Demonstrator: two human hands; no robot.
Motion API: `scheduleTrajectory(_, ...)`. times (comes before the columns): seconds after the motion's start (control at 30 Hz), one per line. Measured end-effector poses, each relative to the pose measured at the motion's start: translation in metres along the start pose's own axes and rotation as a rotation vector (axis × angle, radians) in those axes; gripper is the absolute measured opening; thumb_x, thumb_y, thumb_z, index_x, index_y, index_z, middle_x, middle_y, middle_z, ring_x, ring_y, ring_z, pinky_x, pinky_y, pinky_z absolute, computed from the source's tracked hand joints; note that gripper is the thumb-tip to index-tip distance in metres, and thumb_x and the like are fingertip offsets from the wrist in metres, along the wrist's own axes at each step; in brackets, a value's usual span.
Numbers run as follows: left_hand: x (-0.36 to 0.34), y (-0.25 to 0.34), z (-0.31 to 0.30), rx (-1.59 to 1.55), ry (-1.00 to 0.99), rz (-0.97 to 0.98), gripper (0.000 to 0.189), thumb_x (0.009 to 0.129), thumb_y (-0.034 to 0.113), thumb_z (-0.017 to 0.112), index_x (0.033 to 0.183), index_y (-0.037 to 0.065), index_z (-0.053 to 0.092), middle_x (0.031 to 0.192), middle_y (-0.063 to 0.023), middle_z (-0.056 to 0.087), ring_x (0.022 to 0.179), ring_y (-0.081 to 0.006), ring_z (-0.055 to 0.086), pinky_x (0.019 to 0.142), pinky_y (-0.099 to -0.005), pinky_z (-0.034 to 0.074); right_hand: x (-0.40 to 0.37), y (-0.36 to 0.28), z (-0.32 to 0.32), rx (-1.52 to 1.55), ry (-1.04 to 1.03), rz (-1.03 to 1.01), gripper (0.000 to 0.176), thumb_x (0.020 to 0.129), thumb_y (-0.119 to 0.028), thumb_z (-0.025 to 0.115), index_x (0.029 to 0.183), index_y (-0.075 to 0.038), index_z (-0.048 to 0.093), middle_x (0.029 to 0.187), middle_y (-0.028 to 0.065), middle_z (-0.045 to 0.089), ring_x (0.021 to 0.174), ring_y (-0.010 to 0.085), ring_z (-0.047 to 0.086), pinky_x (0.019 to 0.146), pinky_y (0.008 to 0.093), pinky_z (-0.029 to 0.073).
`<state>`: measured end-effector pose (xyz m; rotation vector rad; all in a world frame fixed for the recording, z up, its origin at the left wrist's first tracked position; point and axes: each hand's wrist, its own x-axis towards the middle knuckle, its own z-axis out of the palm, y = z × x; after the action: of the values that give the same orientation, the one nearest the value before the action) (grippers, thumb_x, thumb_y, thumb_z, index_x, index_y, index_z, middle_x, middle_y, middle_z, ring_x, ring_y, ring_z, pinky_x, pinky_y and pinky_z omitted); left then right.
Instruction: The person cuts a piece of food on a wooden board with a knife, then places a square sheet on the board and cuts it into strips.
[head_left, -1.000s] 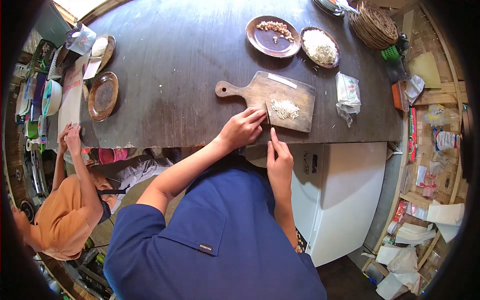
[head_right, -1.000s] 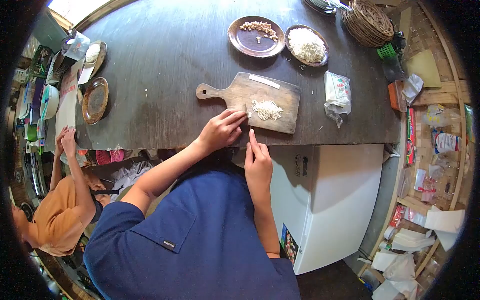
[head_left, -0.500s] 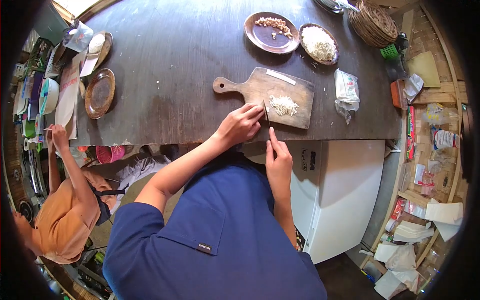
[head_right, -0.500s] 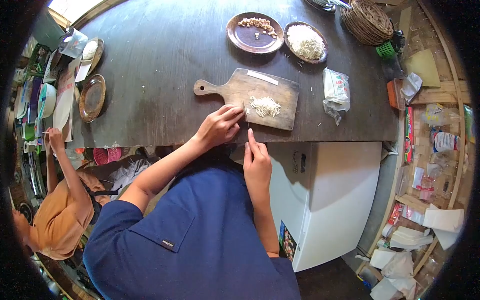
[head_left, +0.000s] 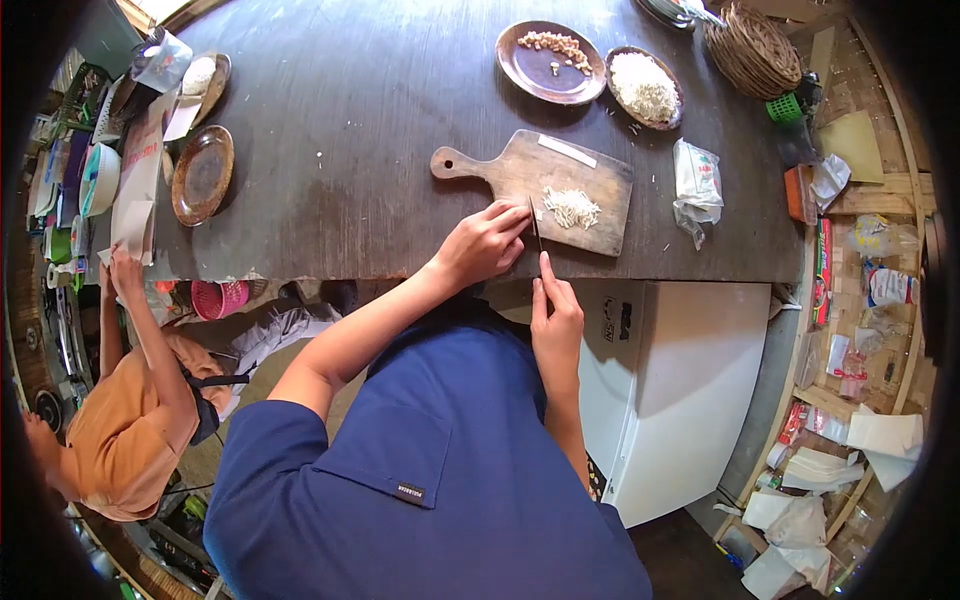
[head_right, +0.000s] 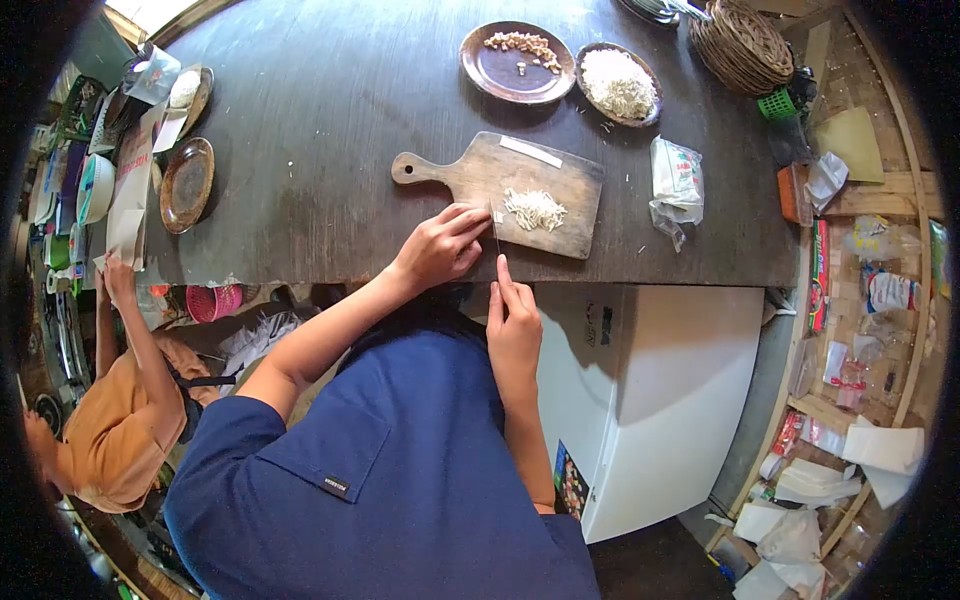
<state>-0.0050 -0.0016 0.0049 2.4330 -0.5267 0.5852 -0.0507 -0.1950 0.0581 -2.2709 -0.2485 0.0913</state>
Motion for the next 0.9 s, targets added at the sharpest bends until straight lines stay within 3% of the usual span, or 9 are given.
scheduleTrajectory(0.23,0.0,0.0,0.001,-0.035,0.001,-0.016,0.036,0.084,0.009,0.073,0.118,-0.005,0.074,0.125,-0.0115,0.07,0.117,-0.0291,0.066,0.101,-0.0378,0.058,0.021,0.001,0.007,0.042,0.027,-0.069,0.044,0.107,-0.01,0.064,0.151,-0.015,0.063,0.092,0.0159,0.063,0.077,0.0256,0.061,0.079,0.0371,0.053)
scheduleTrajectory(0.3,0.0,-0.002,0.002,-0.017,0.003,-0.009,0.036,0.084,0.009,0.073,0.117,-0.005,0.074,0.124,-0.0115,0.07,0.116,-0.0291,0.066,0.101,-0.0376,0.058,0.02,-0.004,0.001,0.009,0.009,-0.026,0.043,0.107,-0.013,0.064,0.15,-0.017,0.064,0.103,0.0163,0.07,0.087,0.0336,0.07,0.083,0.0433,0.055)
scheduleTrajectory(0.57,-0.003,-0.002,0.002,-0.023,0.006,-0.03,0.036,0.085,0.01,0.073,0.118,-0.005,0.074,0.13,-0.0116,0.07,0.118,-0.0286,0.066,0.101,-0.0366,0.058,0.003,0.003,-0.003,-0.037,-0.072,0.032,0.044,0.107,-0.013,0.065,0.151,-0.017,0.063,0.1,0.0158,0.069,0.083,0.031,0.069,0.082,0.0414,0.055)
scheduleTrajectory(0.63,-0.003,-0.002,0.003,-0.02,-0.002,-0.035,0.036,0.086,0.011,0.073,0.118,-0.005,0.074,0.13,-0.0118,0.07,0.119,-0.0285,0.066,0.101,-0.0366,0.058,0.011,0.006,0.0,0.026,-0.023,-0.062,0.045,0.107,-0.011,0.064,0.152,-0.016,0.062,0.091,0.0151,0.062,0.076,0.0223,0.058,0.079,0.0347,0.052)
scheduleTrajectory(0.9,-0.005,-0.003,0.006,-0.01,-0.007,-0.043,0.033,0.087,0.011,0.073,0.116,-0.005,0.075,0.13,-0.0129,0.069,0.122,-0.0281,0.065,0.104,-0.0362,0.057,0.012,0.002,-0.003,0.061,-0.034,-0.041,0.045,0.108,-0.012,0.065,0.153,-0.015,0.061,0.087,0.0121,0.058,0.075,0.0185,0.052,0.077,0.0334,0.05)
